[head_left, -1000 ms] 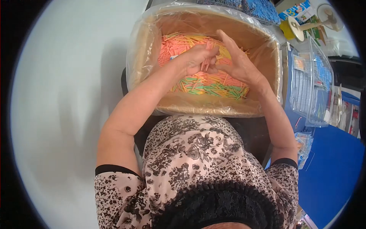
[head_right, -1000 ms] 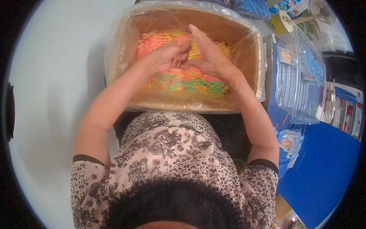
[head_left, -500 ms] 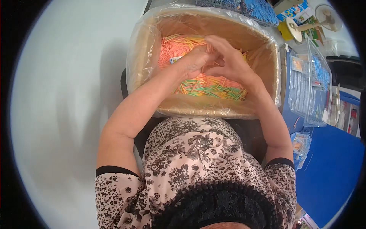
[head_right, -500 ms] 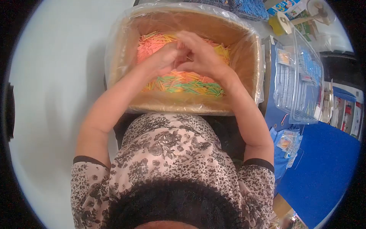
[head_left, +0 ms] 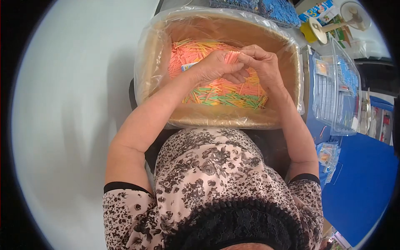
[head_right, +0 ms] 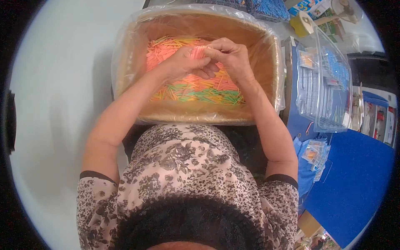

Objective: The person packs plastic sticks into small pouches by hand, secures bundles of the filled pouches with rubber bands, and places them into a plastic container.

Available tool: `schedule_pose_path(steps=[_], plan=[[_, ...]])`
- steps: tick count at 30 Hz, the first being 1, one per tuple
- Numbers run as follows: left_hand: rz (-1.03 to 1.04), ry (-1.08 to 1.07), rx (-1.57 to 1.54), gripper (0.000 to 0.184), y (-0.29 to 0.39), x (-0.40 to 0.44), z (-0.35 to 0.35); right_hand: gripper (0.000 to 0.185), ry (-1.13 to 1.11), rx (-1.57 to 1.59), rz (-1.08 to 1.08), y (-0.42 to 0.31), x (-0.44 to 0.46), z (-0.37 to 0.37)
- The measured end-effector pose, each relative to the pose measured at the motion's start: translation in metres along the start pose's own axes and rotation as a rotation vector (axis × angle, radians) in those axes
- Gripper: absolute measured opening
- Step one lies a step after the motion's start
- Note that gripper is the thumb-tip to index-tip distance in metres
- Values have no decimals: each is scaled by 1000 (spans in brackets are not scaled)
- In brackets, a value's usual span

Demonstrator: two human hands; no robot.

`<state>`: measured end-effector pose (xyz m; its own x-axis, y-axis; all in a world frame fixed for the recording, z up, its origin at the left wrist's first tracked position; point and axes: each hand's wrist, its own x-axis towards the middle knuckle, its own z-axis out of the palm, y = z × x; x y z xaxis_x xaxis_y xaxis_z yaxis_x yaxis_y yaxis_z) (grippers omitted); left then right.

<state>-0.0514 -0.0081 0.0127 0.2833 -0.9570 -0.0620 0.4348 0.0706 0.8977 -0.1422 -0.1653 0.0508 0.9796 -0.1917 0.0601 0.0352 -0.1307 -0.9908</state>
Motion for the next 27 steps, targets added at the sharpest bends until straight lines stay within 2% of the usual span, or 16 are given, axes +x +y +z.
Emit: schedule_pose_path(steps=[4,6,8,10,11,13,14,17,18,19,21,22,24,25,27], plan=[[-34,-19,-38,34,8,3,3,9,80,147,94,-4,0,1],[4,132,-77,32,10,5,6,11,109,177,119,-3,2,1],[20,212,-99,31,8,4,3,12,128,48,117,5,6,-10],[-9,408,-158,30,1,7,-10,13,138,-24,122,19,4,-15],[-24,505,-187,29,-4,7,-16,14,2,-239,159,29,2,-17],[-21,474,-219,29,-8,6,-20,16,-272,-666,220,47,0,-20],[-25,449,-246,28,-8,5,-22,16,-273,-664,220,53,0,-20],[-44,359,-319,27,-15,7,-30,24,-699,-976,371,65,-2,-18],[-55,296,-362,27,-17,9,-35,24,-698,-978,367,62,0,-19],[-62,234,-406,27,-16,9,-37,29,-504,-914,285,50,3,-17],[-48,246,-406,27,-20,8,-38,42,-123,-776,120,28,6,-13],[-50,256,-404,28,-21,7,-36,42,-121,-775,119,22,7,-9],[-72,267,-395,28,-17,7,-29,69,14,-702,-314,14,11,1],[-52,289,-424,28,-15,7,-24,69,21,-700,-312,12,12,8],[-13,332,-481,28,-7,7,-13,80,-98,-799,-485,6,17,23]])
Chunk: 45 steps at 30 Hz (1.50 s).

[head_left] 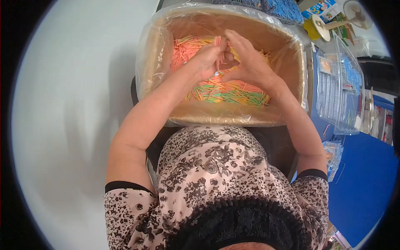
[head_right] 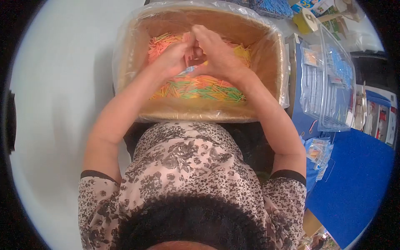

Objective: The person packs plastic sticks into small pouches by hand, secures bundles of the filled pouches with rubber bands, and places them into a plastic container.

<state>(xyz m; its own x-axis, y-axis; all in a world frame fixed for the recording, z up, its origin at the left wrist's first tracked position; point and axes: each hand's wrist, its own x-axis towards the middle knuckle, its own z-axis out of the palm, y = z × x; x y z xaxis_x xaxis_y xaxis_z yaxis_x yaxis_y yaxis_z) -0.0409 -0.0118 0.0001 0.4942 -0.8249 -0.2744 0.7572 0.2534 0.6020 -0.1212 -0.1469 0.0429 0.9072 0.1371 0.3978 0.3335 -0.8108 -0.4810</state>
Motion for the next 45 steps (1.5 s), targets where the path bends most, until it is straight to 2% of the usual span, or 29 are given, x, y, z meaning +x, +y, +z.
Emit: schedule_pose_path(steps=[1,2,10,13,14,17,20,21,25,29,30,32,33,36,38,40,45], plan=[[-2,1,5,28,2,-3,7,85,-32,-41,-104,-2,3,2],[0,6,16,25,5,-7,15,85,-27,-36,-105,0,5,3],[6,86,237,17,4,-8,22,71,-167,28,31,1,11,-8],[32,84,359,16,5,-8,20,54,36,168,42,7,14,-17],[8,82,450,16,5,-10,20,54,36,166,40,6,14,-18],[-49,69,643,17,9,-14,27,33,-92,183,491,-4,16,-21],[36,-84,824,20,7,-11,23,40,-35,176,459,-7,19,-7],[27,-86,832,20,6,-12,23,47,-8,169,444,-9,17,0],[126,-29,773,18,2,-14,22,43,128,168,343,9,15,25],[96,32,913,28,14,-13,17,38,202,87,256,9,14,36],[122,34,1032,35,17,-9,10,38,217,94,261,13,16,32],[176,41,1255,49,18,-4,-10,33,284,175,357,26,17,14],[174,43,1254,49,16,-2,-21,31,309,210,400,29,15,7],[-44,231,2009,64,13,2,-54,30,187,217,466,19,3,-11],[-41,263,2091,61,7,-1,-54,30,131,225,494,19,-1,-11],[-42,312,2259,57,0,-2,-52,30,140,121,425,23,-10,0],[-19,281,2142,64,-1,6,-98,31,161,95,381,23,-11,3]])
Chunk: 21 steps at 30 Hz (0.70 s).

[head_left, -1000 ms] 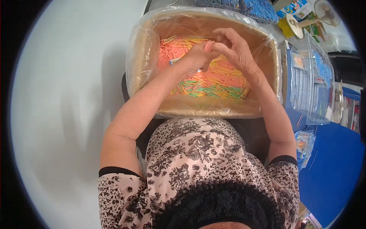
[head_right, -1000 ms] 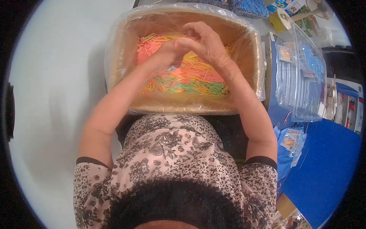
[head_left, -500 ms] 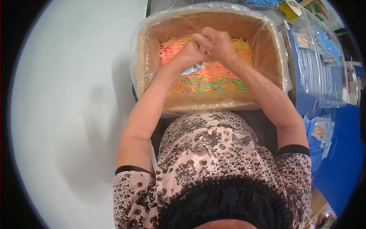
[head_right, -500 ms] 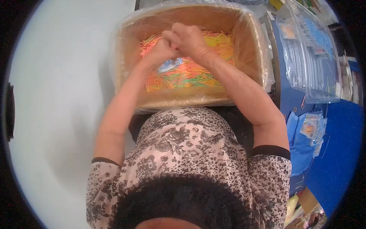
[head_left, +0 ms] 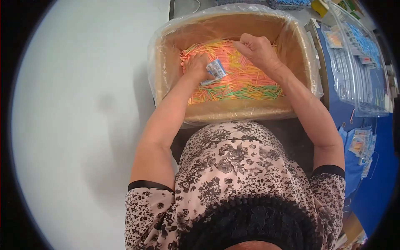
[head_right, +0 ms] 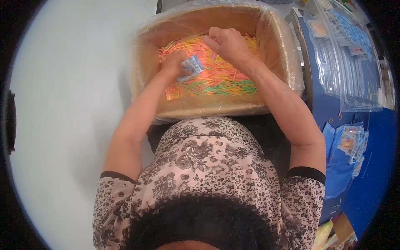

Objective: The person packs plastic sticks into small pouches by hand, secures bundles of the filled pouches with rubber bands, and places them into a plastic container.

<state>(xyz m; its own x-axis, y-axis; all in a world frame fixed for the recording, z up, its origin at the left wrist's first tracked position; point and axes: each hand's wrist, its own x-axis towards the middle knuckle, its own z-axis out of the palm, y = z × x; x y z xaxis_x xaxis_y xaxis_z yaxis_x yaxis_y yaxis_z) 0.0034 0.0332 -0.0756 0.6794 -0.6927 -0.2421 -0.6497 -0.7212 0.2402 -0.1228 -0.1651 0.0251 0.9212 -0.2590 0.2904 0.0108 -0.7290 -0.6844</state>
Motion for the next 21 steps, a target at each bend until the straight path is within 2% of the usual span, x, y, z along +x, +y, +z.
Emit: schedule_pose_path(steps=[7,8,11,16,19,21], plan=[[-26,34,-288,48,-16,2,-6,30,-30,-8,-67,-3,-3,9],[-22,36,-282,48,-14,1,-9,30,-46,-15,-67,-4,-3,8],[-73,39,-199,30,-5,-6,-25,30,-41,39,-91,3,-2,13],[-71,99,-158,26,-8,0,-30,31,-39,95,-74,9,-2,18],[48,157,-974,28,1,-1,-34,32,-65,77,-6,12,3,8],[30,151,-963,28,20,-14,-57,33,-84,58,17,12,7,0]])
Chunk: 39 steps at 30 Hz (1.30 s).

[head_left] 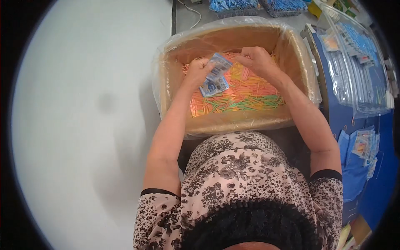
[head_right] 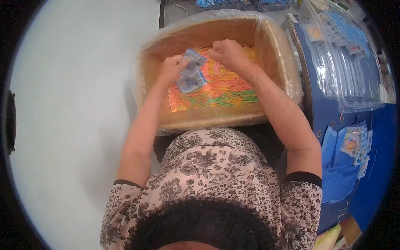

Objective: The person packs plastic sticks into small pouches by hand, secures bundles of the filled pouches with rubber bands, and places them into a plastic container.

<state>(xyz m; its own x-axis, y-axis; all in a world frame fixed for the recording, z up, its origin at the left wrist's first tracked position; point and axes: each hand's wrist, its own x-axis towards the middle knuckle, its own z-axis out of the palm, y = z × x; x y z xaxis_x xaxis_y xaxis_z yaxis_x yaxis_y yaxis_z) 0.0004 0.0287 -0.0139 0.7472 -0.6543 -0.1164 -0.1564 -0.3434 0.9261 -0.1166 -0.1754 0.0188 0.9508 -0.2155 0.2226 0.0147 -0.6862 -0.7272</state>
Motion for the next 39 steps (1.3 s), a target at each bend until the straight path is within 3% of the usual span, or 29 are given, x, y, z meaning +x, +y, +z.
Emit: schedule_pose_path(steps=[3,6,10,14,20,23,26,32,35,39], plan=[[-47,2,29,27,23,-7,-1,34,-170,136,142,0,1,-13],[-65,-130,328,22,-2,9,-6,35,-194,125,120,5,-1,-10],[18,-192,399,20,-29,12,-2,36,-236,85,114,5,-1,-7],[111,-136,514,20,-42,16,0,35,-261,7,127,6,-1,-4],[44,-155,732,19,-18,6,-2,33,-238,-20,77,-1,-6,-2],[79,-128,911,19,-4,1,-1,32,-380,-50,131,0,-5,-2],[117,-110,398,20,-8,6,1,31,-402,-37,143,3,-6,-2],[101,-226,90,21,-6,8,2,30,-491,-64,188,-2,-3,-7],[86,-286,-62,18,2,6,5,29,-411,208,-16,-3,-9,1],[98,-324,-326,22,9,2,10,29,-412,306,78,-8,-4,-8]])
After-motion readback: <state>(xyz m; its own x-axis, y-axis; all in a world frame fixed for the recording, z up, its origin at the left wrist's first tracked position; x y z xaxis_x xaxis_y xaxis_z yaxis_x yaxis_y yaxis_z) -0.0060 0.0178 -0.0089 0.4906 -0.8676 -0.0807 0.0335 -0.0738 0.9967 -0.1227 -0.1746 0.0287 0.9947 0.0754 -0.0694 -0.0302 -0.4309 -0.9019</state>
